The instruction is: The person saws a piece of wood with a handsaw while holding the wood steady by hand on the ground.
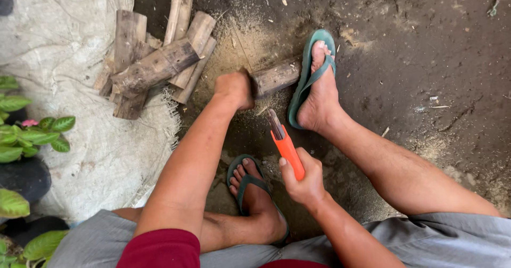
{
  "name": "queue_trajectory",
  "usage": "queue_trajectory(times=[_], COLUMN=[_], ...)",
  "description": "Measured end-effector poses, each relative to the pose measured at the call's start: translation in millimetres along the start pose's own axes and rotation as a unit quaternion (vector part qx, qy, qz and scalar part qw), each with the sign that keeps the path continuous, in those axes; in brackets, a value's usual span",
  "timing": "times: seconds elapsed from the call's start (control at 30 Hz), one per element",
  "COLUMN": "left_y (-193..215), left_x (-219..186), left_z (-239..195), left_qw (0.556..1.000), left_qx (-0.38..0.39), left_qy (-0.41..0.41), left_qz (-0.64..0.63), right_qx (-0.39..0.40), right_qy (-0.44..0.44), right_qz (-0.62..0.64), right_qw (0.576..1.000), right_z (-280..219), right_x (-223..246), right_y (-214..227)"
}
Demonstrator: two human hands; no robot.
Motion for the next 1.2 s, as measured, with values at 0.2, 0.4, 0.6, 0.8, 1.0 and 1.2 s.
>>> queue_trajectory(times=[0.2,0.4,0.6,0.8,1.0,1.2], left_y=[-4.7,0.8,7.8,0.7,1.6,-9.5], left_x=[-9.7,-3.4,2.0,-1.8,8.7,6.2], left_z=[-0.7,2.8,2.1,15.6,13.6,12.0], left_qw=[0.997,0.999,0.999,0.999,0.999,0.998], left_qx=[0.044,0.017,0.004,-0.001,0.022,0.033], left_qy=[0.059,0.035,0.017,0.012,0.027,0.044], left_qz=[-0.010,-0.027,-0.029,-0.037,-0.019,-0.030], right_qx=[0.033,0.036,0.028,0.014,0.015,0.030], right_qy=[-0.099,-0.088,-0.083,0.014,-0.026,-0.025], right_qz=[0.125,0.143,0.153,0.062,0.047,0.047], right_qw=[0.987,0.985,0.984,0.998,0.998,0.998], right_z=[-43.6,-51.4,2.3,-40.6,-0.8,-43.5], right_x=[-25.0,-40.8,-36.3,-15.5,-12.0,-7.1], right_y=[6.4,22.9,-1.4,35.3,3.5,38.0])
Point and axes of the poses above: each hand's wrist, its own z-axis towards the middle knuckle, its own y-axis out of the back of the hand, x = y × z, the point moved 4 cm from there along z, towards the middle knuckle, and after that the axes turned 15 degrees about -z, right-handed, at the moved point
